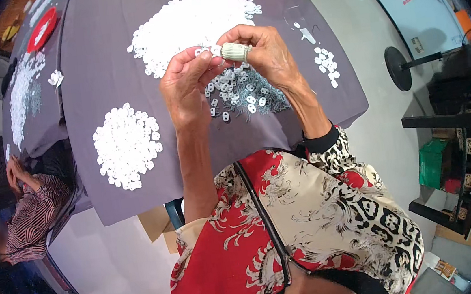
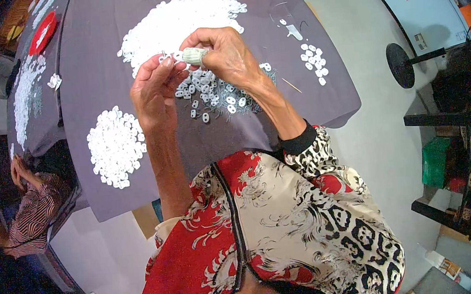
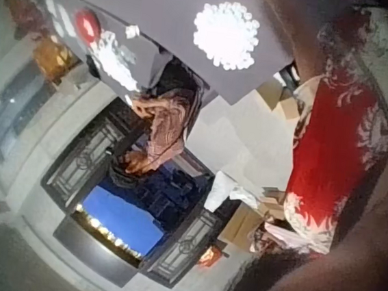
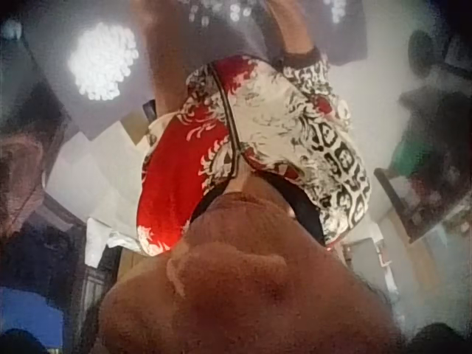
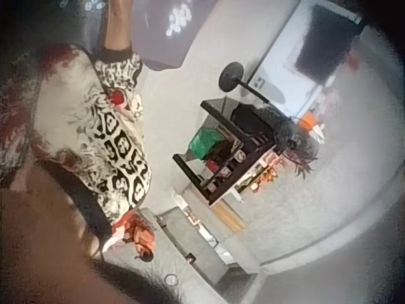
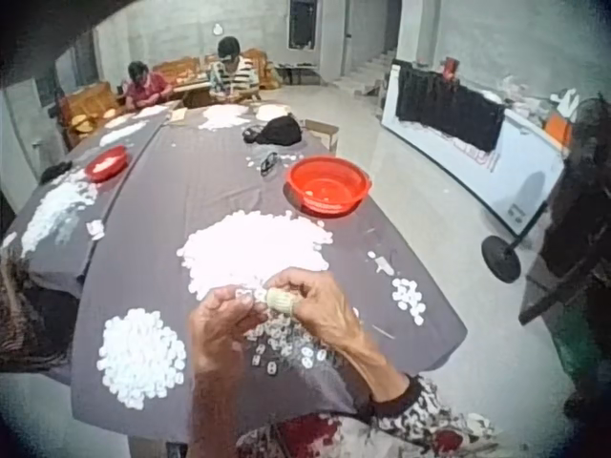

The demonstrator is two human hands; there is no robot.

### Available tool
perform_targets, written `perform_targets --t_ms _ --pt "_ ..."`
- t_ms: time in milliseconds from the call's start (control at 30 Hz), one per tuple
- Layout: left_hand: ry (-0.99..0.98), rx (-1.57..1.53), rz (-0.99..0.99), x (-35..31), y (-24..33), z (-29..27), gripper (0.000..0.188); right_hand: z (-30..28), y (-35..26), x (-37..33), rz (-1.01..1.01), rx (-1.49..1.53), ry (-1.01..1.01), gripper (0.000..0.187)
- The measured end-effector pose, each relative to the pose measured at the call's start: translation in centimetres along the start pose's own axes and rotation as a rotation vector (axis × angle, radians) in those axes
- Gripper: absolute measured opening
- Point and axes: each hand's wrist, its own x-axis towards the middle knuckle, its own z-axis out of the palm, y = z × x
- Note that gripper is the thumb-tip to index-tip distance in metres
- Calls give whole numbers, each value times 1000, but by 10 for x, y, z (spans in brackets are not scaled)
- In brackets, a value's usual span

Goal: The person counts small plastic or rubber parts by hand, placing them one by one into a handheld cylindrical holder.

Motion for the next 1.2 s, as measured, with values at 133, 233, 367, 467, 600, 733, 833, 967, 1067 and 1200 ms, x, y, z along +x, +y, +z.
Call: perform_targets --t_ms 133,233,367,467,600,733,833,967,1067,1200 --pt "3 22 6 1 -3 -2 23 -1 0 -3 -89 -132 -22 13" --pt "-17 48 58 0 -3 -1 20 2 1 -4 -192 -168 9 12" --pt "-9 96 137 -5 -2 7 17 6 -7 -6 -174 -254 76 12" --pt "16 61 100 -6 1 8 18 5 -8 -6 -162 -267 80 13" --pt "56 1 64 -5 -1 11 20 1 0 -5 -232 -219 84 14" --pt "59 -14 54 -4 -4 10 20 -3 5 -4 -231 -221 53 15" --pt "50 6 68 -6 -3 10 20 -4 5 -3 -216 -161 29 16" --pt "36 -5 76 -5 -6 11 19 -7 9 -4 -271 -197 19 19" --pt "34 -11 73 -6 -5 12 19 -4 9 -4 -262 -138 50 21" --pt "19 7 83 -6 -6 13 18 -6 6 -3 -244 -121 56 24"
